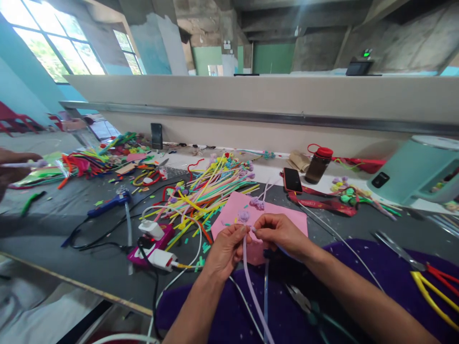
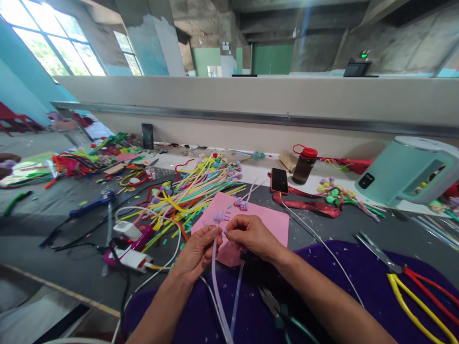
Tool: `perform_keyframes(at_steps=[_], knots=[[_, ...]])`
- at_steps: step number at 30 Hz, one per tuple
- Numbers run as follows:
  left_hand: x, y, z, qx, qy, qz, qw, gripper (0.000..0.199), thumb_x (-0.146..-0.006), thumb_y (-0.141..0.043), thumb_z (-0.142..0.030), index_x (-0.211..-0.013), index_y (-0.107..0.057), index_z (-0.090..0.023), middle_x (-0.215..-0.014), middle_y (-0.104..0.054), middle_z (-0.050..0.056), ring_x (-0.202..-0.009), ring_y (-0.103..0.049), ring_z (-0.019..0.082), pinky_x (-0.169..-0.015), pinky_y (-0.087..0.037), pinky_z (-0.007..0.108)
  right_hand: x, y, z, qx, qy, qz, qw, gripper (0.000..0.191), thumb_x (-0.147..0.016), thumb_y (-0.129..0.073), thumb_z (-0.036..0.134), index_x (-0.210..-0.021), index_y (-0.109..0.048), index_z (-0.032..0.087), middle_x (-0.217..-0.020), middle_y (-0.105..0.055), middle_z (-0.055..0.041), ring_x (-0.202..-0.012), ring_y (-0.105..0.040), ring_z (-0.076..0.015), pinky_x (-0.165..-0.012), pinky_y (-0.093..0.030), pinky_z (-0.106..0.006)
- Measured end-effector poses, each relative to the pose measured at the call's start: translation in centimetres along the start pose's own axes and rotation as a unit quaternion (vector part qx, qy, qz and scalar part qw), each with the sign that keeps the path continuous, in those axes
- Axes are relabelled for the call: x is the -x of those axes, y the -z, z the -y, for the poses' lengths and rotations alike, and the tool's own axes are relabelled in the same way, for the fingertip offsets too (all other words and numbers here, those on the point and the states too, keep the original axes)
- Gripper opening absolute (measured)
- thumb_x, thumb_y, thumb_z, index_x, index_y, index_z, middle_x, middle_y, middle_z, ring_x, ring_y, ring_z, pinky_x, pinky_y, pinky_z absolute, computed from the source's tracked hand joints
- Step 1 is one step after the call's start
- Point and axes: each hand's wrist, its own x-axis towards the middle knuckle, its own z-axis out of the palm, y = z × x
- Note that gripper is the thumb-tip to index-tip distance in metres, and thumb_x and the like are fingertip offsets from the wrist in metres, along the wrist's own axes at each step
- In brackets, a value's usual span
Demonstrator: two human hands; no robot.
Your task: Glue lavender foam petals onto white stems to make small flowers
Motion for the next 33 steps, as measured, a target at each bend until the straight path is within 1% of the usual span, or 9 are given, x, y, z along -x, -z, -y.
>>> perform_keyframes(at_steps=[3, 6, 9, 15, 18, 23, 26, 30, 33], knots=[[0.00, -0.04, 0.09, -0.001, -0.002, 0.005, 1.000, 0.025, -0.062, -0.073, -0.031, -0.068, -0.059, -0.011, -0.051, -0.058, -0.004, -0.026, -0.035, -0.001, -0.025, -0.021, 0.010, 0.00, -0.05, -0.02, -0.021, 0.003, 0.010, 1.000, 0.009, -0.070, -0.060, 0.022, -0.075, -0.058, 0.014, -0.052, -0.054, 0.0049, -0.041, -0.045, -0.0058, -0.038, -0.035, -0.015], [-0.03, -0.01, 0.15, -0.003, 0.000, 0.004, 1.000, 0.026, -0.062, -0.072, -0.032, -0.069, -0.059, -0.011, -0.052, -0.059, -0.003, -0.026, -0.035, -0.001, -0.025, -0.021, 0.010, -0.12, -0.14, -0.15, -0.047, -0.012, 0.015, 0.999, 0.011, -0.068, -0.061, 0.022, -0.075, -0.057, 0.015, -0.058, -0.059, 0.0030, -0.043, -0.050, -0.0067, -0.039, -0.037, -0.016], [-0.02, -0.02, 0.18, -0.009, -0.003, -0.006, 1.000, 0.026, -0.062, -0.073, -0.032, -0.069, -0.058, -0.011, -0.053, -0.060, -0.003, -0.027, -0.036, -0.001, -0.025, -0.022, 0.010, -0.24, -0.20, -0.31, -0.043, -0.013, 0.010, 0.999, 0.012, -0.067, -0.061, 0.023, -0.074, -0.057, 0.015, -0.062, -0.061, 0.0017, -0.044, -0.051, -0.0070, -0.039, -0.037, -0.016], [0.03, -0.10, 0.42, -0.033, -0.019, 0.002, 0.999, 0.026, -0.064, -0.071, -0.034, -0.064, -0.059, -0.011, -0.042, -0.053, -0.004, -0.024, -0.031, 0.000, -0.025, -0.021, 0.011, 0.05, -0.46, -0.18, 0.062, 0.010, -0.027, 0.998, 0.006, -0.070, -0.055, 0.021, -0.071, -0.059, 0.016, -0.052, -0.050, 0.0058, -0.040, -0.043, -0.0059, -0.037, -0.036, -0.016], [-0.04, -0.07, 0.58, -0.028, -0.029, 0.001, 0.999, 0.027, -0.062, -0.071, -0.035, -0.062, -0.058, -0.012, -0.039, -0.051, -0.005, -0.024, -0.031, 0.000, -0.026, -0.021, 0.011, 0.25, -0.64, 0.11, 0.103, 0.023, -0.039, 0.994, 0.009, -0.072, -0.053, 0.021, -0.072, -0.060, 0.016, -0.053, -0.050, 0.0052, -0.039, -0.041, -0.0057, -0.035, -0.034, -0.015], [-0.13, -0.03, 0.72, -0.029, -0.031, -0.001, 0.999, 0.027, -0.060, -0.073, -0.036, -0.062, -0.059, -0.012, -0.038, -0.050, -0.005, -0.025, -0.031, 0.001, -0.026, -0.020, 0.012, 0.28, -0.71, 0.20, 0.135, 0.032, -0.047, 0.989, 0.012, -0.074, -0.053, 0.024, -0.072, -0.062, 0.016, -0.055, -0.052, 0.0040, -0.041, -0.042, -0.0064, -0.037, -0.032, -0.016], [-0.04, -0.03, 0.74, -0.037, -0.034, 0.008, 0.999, 0.026, -0.062, -0.071, -0.035, -0.062, -0.059, -0.013, -0.037, -0.049, -0.005, -0.025, -0.030, 0.001, -0.026, -0.020, 0.012, 0.30, -0.65, 0.11, 0.188, 0.058, -0.060, 0.979, 0.012, -0.075, -0.054, 0.023, -0.069, -0.063, 0.016, -0.055, -0.053, 0.0038, -0.045, -0.045, -0.0075, -0.041, -0.033, -0.017], [0.14, -0.11, 0.72, -0.057, -0.029, 0.010, 0.998, 0.024, -0.066, -0.068, -0.034, -0.061, -0.058, -0.013, -0.037, -0.049, -0.005, -0.025, -0.030, 0.001, -0.027, -0.019, 0.012, 0.37, -0.74, -0.01, 0.251, 0.121, -0.084, 0.957, 0.009, -0.074, -0.055, 0.019, -0.070, -0.063, 0.016, -0.065, -0.060, 0.0010, -0.059, -0.051, -0.0103, -0.053, -0.038, -0.019], [0.19, -0.22, 0.72, -0.060, -0.031, -0.007, 0.998, 0.023, -0.065, -0.069, -0.033, -0.062, -0.058, -0.013, -0.042, -0.053, -0.005, -0.026, -0.032, 0.000, -0.028, -0.020, 0.012, 0.41, -0.98, -0.14, 0.260, 0.125, -0.096, 0.953, 0.005, -0.073, -0.056, 0.018, -0.075, -0.061, 0.017, -0.067, -0.060, 0.0009, -0.059, -0.052, -0.0109, -0.053, -0.038, -0.020]])
